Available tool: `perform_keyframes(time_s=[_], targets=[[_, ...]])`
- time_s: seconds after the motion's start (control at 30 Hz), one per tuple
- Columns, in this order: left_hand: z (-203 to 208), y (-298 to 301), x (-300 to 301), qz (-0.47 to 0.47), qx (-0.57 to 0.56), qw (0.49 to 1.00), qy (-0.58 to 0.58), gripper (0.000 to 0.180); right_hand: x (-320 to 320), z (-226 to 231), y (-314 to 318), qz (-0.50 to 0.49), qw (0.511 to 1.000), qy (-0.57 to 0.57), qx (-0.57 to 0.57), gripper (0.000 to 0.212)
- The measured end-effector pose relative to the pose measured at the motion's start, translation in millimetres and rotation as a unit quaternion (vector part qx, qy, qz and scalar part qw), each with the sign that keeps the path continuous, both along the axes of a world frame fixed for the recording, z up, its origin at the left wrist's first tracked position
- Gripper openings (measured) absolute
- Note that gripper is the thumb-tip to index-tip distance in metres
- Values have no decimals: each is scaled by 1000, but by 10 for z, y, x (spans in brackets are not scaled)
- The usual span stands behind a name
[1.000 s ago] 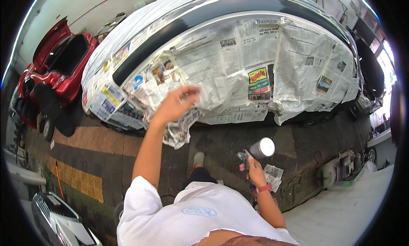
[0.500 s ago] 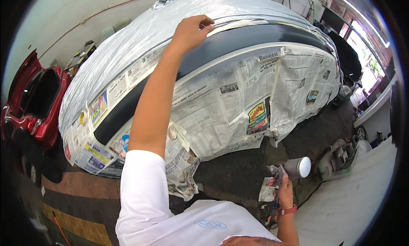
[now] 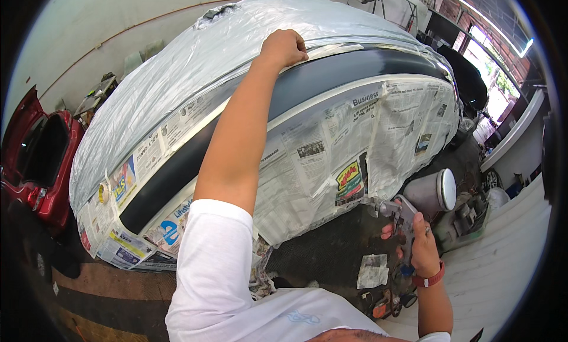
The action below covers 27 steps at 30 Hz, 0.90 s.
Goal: The person prepares a car for painting by covering it with newspaper and tape, then uses a spray gun to apply paint to the rear bumper. The person walks around the garage, handles newspapers, and secures them with tape before spraying.
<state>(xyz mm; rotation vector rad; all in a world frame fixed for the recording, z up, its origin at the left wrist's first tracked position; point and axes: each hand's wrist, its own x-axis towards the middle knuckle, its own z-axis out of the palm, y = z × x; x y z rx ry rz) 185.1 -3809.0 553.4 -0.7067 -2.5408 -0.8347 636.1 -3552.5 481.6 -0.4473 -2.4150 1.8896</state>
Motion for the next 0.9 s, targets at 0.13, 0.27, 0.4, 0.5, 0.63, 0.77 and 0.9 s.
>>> perform_keyframes(time_s=[0.13,0.27,0.4,0.5,0.63,0.77,0.9], targets=[[72,67,65,12,-65,998,16,18,-142,334,-72,53,998,16,16,70],[99,65,72,-4,-70,997,19,16,-288,602,-104,95,993,65,30,71],[4,-66,296,30,49,996,68,18,-553,921,-257,141,981,119,55,69],[-144,79,836,-8,397,908,133,19,-737,1054,-220,134,979,125,86,74],[-867,644,2287,-81,603,793,-34,21,-900,1282,-296,117,975,161,100,69],[-1372,1141,3302,-315,535,752,-224,32,-1050,1348,-540,153,965,134,166,74],[-1317,1274,3600,-373,630,622,-278,39,-1086,1297,-763,172,961,123,178,73]])
